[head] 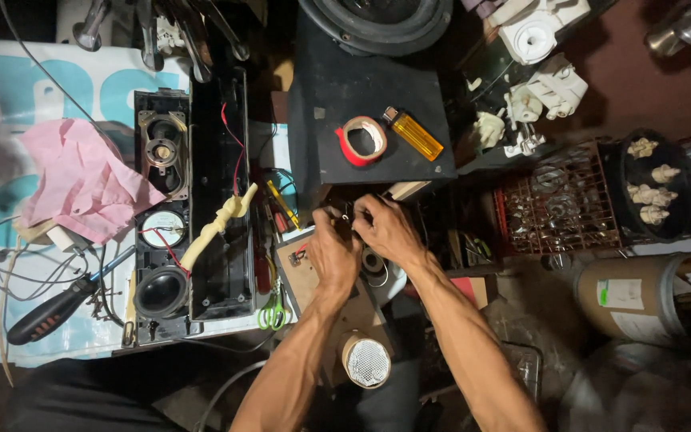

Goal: Preparing and connecting additional wires for an electronic device repair, including stripping insulation and heating connections.

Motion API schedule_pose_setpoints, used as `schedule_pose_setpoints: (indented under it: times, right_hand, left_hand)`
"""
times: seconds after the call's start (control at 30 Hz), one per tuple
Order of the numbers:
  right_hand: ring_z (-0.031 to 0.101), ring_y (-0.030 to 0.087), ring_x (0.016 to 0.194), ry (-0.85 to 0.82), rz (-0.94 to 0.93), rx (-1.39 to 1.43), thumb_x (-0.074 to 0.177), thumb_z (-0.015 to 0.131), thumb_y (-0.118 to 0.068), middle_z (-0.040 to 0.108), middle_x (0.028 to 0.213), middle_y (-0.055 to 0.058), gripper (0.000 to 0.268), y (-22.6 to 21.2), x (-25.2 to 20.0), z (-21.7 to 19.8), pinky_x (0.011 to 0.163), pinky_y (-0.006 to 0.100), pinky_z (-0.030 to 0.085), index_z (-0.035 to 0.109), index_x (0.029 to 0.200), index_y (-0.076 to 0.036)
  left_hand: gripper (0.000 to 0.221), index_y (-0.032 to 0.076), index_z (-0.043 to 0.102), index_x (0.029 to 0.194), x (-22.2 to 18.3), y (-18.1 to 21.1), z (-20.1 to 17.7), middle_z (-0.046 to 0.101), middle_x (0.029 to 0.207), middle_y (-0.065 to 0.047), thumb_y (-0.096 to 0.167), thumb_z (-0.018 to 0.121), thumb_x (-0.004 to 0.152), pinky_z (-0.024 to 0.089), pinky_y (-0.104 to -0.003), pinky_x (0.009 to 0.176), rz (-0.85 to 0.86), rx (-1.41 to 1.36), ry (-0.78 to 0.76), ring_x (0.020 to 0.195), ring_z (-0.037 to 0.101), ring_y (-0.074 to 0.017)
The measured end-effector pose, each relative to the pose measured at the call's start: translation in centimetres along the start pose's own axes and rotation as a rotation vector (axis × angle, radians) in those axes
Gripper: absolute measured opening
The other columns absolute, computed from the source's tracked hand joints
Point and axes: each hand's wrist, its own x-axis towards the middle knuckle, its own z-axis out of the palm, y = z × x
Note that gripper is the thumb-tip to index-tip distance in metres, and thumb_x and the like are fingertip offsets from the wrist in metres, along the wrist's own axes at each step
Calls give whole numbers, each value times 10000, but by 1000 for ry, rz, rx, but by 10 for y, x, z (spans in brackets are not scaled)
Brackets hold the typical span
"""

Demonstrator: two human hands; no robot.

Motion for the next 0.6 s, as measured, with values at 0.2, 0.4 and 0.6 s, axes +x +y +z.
schedule_pose_setpoints:
  times: [0.2, 0.4, 0.6]
  right_hand:
    - [701, 404, 945, 82, 6, 38, 903, 623, -102, 723, 959, 207, 149, -18, -6, -7, 775, 493, 581, 683, 1021, -35]
    - [686, 362, 1048, 241, 197, 82, 913, 684, -177, 741, 1034, 187, 240, -32, -42, -16, 878, 466, 555, 716, 1121, -61]
    - [665, 415, 1089, 153, 436, 153, 879, 689, -240, 733, 1084, 218, 380, -47, -77, -1, 919, 528, 531, 672, 1200, -38]
  left_hand:
    - [255, 142, 483, 989, -1, 14, -17, 687, 673, -191, 149, 684, 831, 502, -564, 643, -12, 31, 89, 688, 694, -468]
    - [219, 84, 651, 1036, -9, 2, -47, 763, 854, -164, 16, 732, 844, 561, -410, 580, 149, -104, 191, 682, 726, -375]
    - [162, 105, 720, 1009, -28, -14, -82, 772, 896, -65, 25, 748, 871, 494, -268, 497, 187, -213, 280, 505, 629, -184]
